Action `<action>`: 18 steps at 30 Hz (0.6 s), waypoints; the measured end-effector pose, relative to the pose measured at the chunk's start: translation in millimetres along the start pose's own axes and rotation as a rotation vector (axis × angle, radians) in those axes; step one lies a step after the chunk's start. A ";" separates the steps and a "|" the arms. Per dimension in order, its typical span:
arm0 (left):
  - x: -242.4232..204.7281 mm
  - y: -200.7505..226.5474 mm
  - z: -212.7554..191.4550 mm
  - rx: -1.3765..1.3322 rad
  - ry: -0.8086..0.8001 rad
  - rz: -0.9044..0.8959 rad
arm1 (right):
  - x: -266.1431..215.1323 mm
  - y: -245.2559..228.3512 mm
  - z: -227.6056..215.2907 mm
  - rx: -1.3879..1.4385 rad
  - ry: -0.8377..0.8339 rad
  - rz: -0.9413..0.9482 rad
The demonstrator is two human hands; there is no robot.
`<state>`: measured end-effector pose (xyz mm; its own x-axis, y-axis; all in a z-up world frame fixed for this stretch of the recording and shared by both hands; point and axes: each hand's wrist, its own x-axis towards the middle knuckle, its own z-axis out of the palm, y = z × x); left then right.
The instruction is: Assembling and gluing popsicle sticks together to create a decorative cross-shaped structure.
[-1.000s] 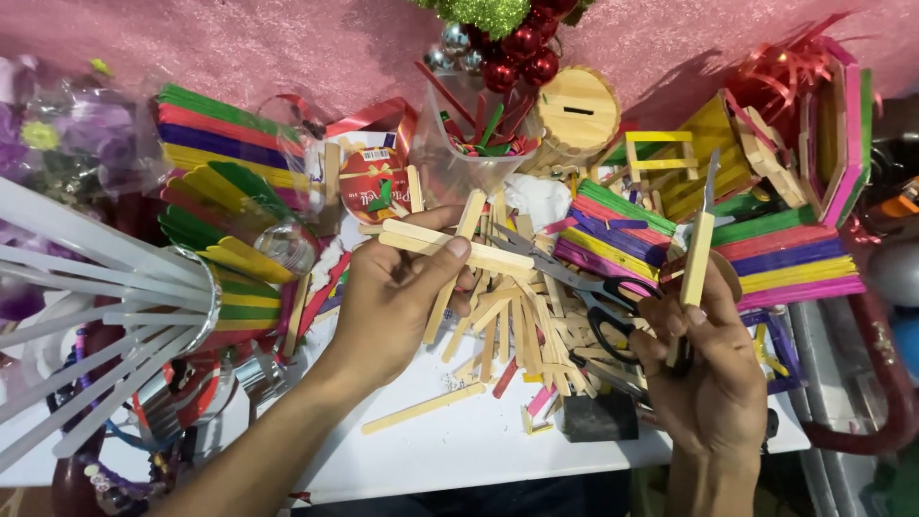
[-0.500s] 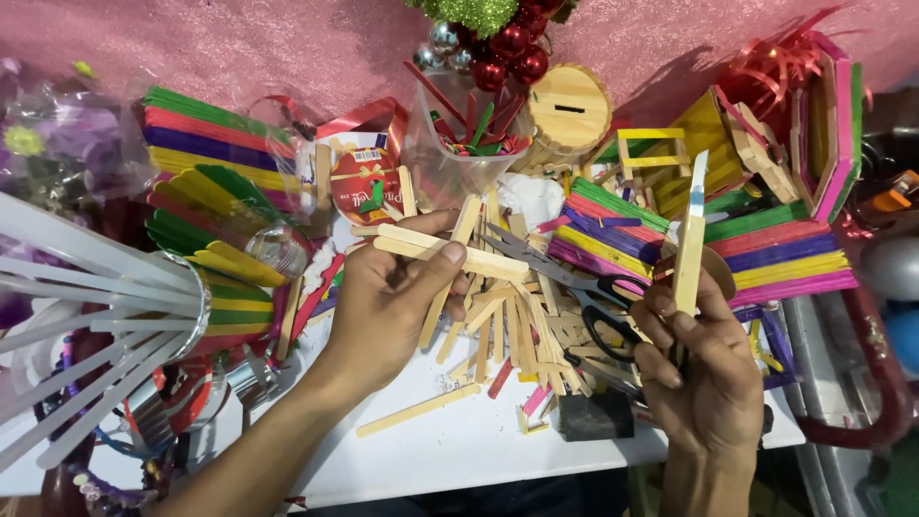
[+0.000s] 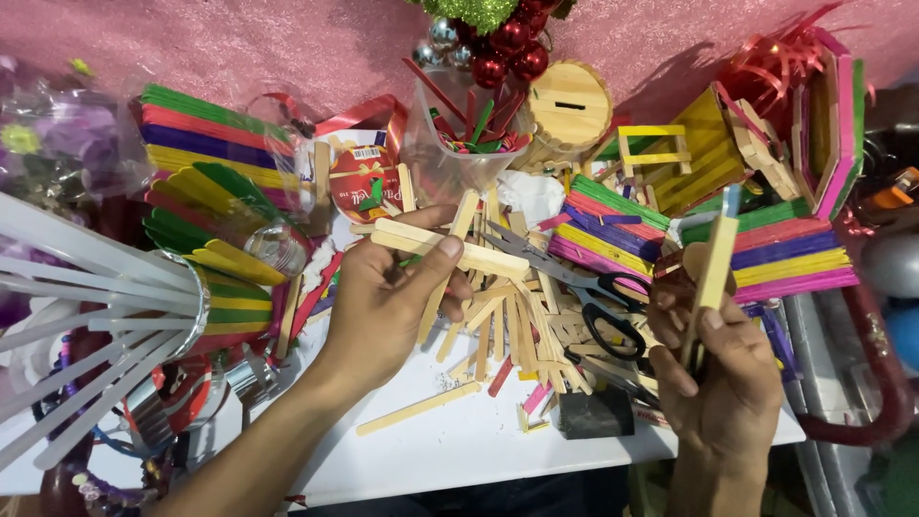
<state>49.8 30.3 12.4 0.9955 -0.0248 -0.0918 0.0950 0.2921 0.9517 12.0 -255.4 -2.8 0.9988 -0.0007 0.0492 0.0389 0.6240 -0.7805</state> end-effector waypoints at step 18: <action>0.7 -4.4 -7.4 0.112 -0.011 0.077 | 43.3 -6.2 -13.1 -1.902 -0.153 -0.779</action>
